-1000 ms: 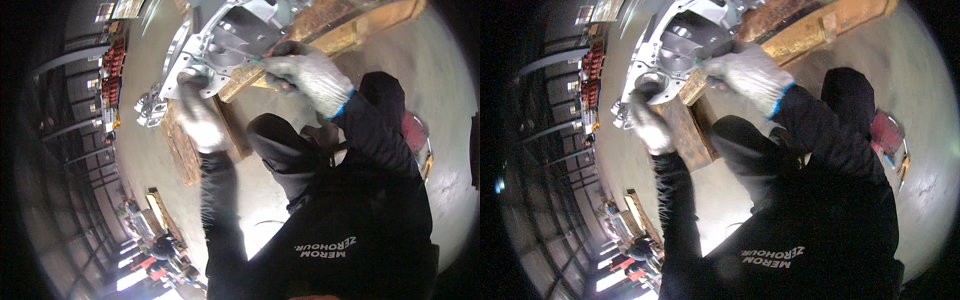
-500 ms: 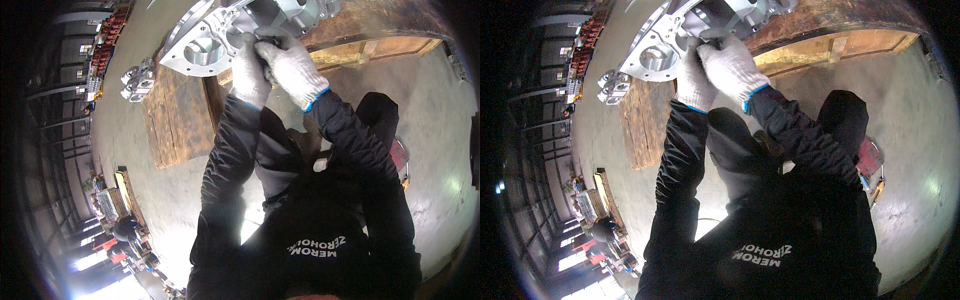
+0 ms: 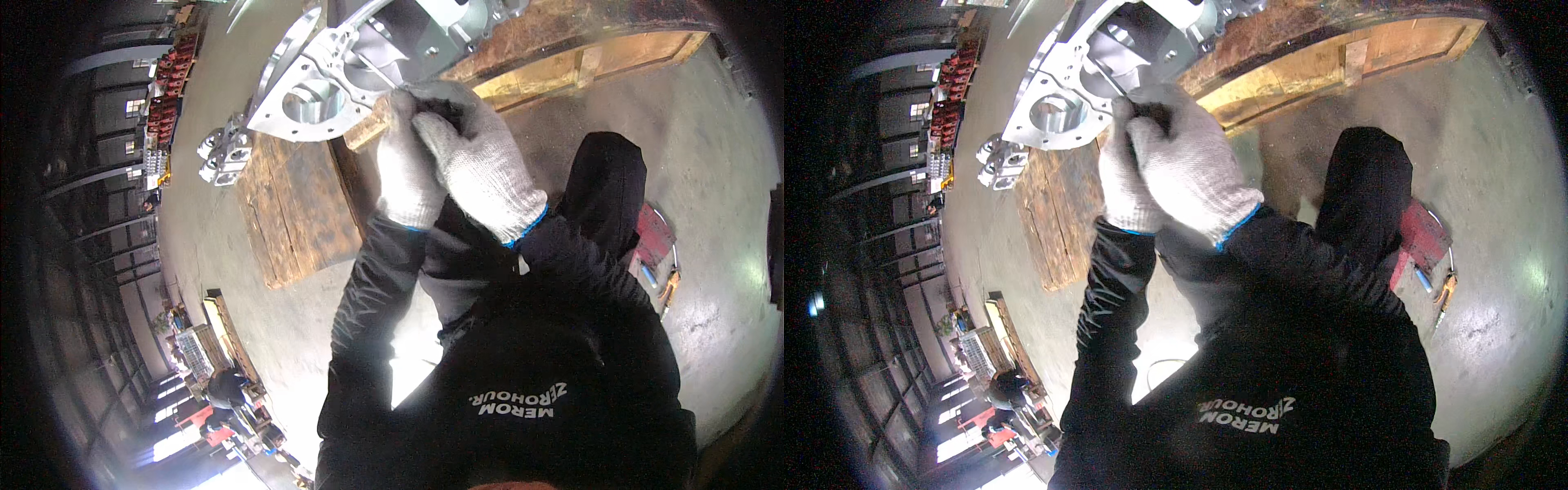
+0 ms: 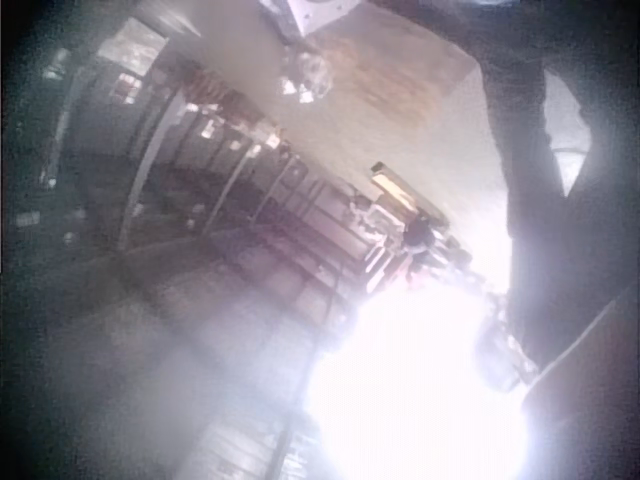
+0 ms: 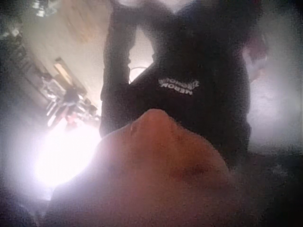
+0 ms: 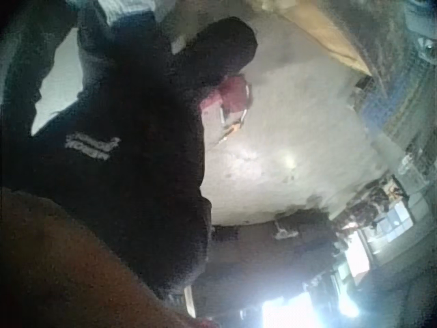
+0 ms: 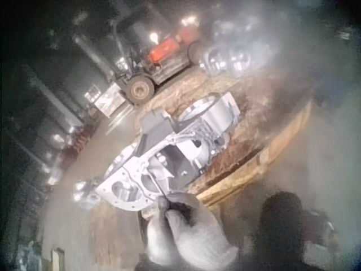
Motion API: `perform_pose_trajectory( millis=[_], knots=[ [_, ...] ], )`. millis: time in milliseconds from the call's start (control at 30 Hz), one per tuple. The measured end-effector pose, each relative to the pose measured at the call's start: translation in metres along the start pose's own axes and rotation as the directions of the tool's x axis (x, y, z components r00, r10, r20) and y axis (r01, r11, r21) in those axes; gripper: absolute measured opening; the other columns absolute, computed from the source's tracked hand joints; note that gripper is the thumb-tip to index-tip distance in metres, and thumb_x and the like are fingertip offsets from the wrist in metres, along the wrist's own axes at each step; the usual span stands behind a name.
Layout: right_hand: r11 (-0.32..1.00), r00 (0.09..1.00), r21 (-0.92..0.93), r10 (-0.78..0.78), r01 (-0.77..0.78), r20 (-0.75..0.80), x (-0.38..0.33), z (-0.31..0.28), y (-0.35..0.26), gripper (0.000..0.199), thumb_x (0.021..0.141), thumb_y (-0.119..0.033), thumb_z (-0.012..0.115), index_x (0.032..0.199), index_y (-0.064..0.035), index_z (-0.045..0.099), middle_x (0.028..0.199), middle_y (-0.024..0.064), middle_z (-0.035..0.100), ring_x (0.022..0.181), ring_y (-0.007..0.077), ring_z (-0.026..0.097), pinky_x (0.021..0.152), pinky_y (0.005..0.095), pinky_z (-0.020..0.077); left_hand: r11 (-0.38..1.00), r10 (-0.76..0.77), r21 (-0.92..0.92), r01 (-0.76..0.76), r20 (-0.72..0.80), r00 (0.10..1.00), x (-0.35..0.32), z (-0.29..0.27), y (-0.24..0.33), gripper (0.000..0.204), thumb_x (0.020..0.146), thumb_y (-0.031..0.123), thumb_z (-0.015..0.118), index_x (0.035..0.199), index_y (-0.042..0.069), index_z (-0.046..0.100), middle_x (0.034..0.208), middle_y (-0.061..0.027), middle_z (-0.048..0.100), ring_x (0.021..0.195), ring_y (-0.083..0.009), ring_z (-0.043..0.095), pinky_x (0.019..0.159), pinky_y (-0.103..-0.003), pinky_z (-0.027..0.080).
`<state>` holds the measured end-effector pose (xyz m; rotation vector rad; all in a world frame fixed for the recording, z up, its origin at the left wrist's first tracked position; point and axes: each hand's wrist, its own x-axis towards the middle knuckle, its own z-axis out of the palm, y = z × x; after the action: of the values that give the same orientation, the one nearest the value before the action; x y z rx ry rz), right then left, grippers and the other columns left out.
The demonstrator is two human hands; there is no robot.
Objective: The person uses a deburring tool to scrape and smooth the edges of a large metal part placed on a wooden pallet. They repeatedly reposition the part and work on different sections to remove burrs.
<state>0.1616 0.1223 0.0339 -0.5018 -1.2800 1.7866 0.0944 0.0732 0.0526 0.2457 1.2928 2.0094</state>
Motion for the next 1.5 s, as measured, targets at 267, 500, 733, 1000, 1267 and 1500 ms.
perform_pose_trajectory(
  millis=[267, 500, 733, 1000, 1267, 1500],
  knots=[
    [0.974, 0.996, -0.21, 0.084, -0.081, 0.008, 0.002, 0.004, -0.023, 0.034, 0.099, -0.025, 0.064, 0.12, 0.0001, 0.065, 0.113, 0.0255, 0.071, 0.112, 0.0362, 0.07, 0.096, 0.0398, 0.0538, 0.917, 0.17, 0.361, -0.172, 0.038, 0.985, 0.0, -0.007, 0.005, 0.052, 0.107, 0.05, 0.052, 0.122, 0.001, 0.061, 0.11, -0.0099, 0.066, 0.103, -0.0184, 0.063, 0.091, -0.034, 0.054],
    [0.941, 0.954, -0.206, 0.288, -0.267, 0.083, 0.035, 0.01, 0.0, 0.03, 0.101, -0.017, 0.065, 0.125, 0.0015, 0.064, 0.106, 0.0095, 0.072, 0.102, 0.0142, 0.065, 0.09, 0.0266, 0.0512, 0.989, -0.026, 0.145, 0.01, 0.107, 0.994, 0.036, -0.034, 0.001, 0.055, 0.108, 0.053, 0.046, 0.119, 0.002, 0.062, 0.104, -0.0088, 0.067, 0.098, -0.0213, 0.067, 0.083, -0.035, 0.057],
    [0.95, 0.951, -0.142, 0.293, -0.278, 0.099, 0.027, -0.004, 0.015, 0.028, 0.101, -0.015, 0.065, 0.127, -0.0037, 0.064, 0.102, 0.0042, 0.068, 0.077, 0.0095, 0.06, 0.066, 0.0258, 0.0492, 0.856, 0.258, 0.447, -0.258, 0.063, 0.964, 0.038, -0.041, -0.029, 0.061, 0.109, 0.055, 0.042, 0.125, 0.0, 0.062, 0.109, -0.0154, 0.07, 0.103, -0.0183, 0.066, 0.09, -0.035, 0.054],
    [0.938, 0.936, 0.0, 0.346, -0.346, 0.062, 0.007, -0.019, -0.001, 0.034, 0.101, -0.022, 0.068, 0.129, -0.0061, 0.061, 0.097, 0.0009, 0.067, 0.065, 0.007, 0.055, 0.055, 0.0225, 0.044, 0.851, 0.123, 0.52, -0.07, -0.068, 0.99, 0.032, -0.031, -0.054, 0.069, 0.111, 0.052, 0.029, 0.121, -0.006, 0.064, 0.11, -0.0232, 0.07, 0.104, -0.0308, 0.068, 0.089, -0.042, 0.052],
    [0.873, 0.88, 0.117, 0.469, -0.474, 0.068, -0.01, -0.019, -0.007, 0.033, 0.101, -0.019, 0.068, 0.132, -0.0075, 0.063, 0.116, 0.0043, 0.068, 0.096, 0.0127, 0.066, 0.077, 0.0251, 0.0542, 0.624, 0.25, 0.749, -0.222, 0.078, 0.965, 0.006, -0.023, -0.024, 0.067, 0.111, 0.049, 0.026, 0.121, -0.007, 0.063, 0.11, -0.0293, 0.07, 0.111, -0.0417, 0.067, 0.095, -0.046, 0.051],
    [0.903, 0.898, -0.007, 0.428, -0.43, 0.104, 0.015, -0.007, -0.005, 0.032, 0.105, -0.018, 0.061, 0.135, -0.0081, 0.062, 0.094, -0.0002, 0.066, 0.06, 0.0059, 0.053, 0.049, 0.0205, 0.0403, 0.932, -0.127, 0.339, 0.13, -0.029, 0.991, 0.014, -0.016, 0.001, 0.066, 0.109, 0.053, 0.034, 0.111, -0.005, 0.066, 0.095, -0.0171, 0.071, 0.094, -0.0252, 0.07, 0.082, -0.038, 0.055]
  ],
)
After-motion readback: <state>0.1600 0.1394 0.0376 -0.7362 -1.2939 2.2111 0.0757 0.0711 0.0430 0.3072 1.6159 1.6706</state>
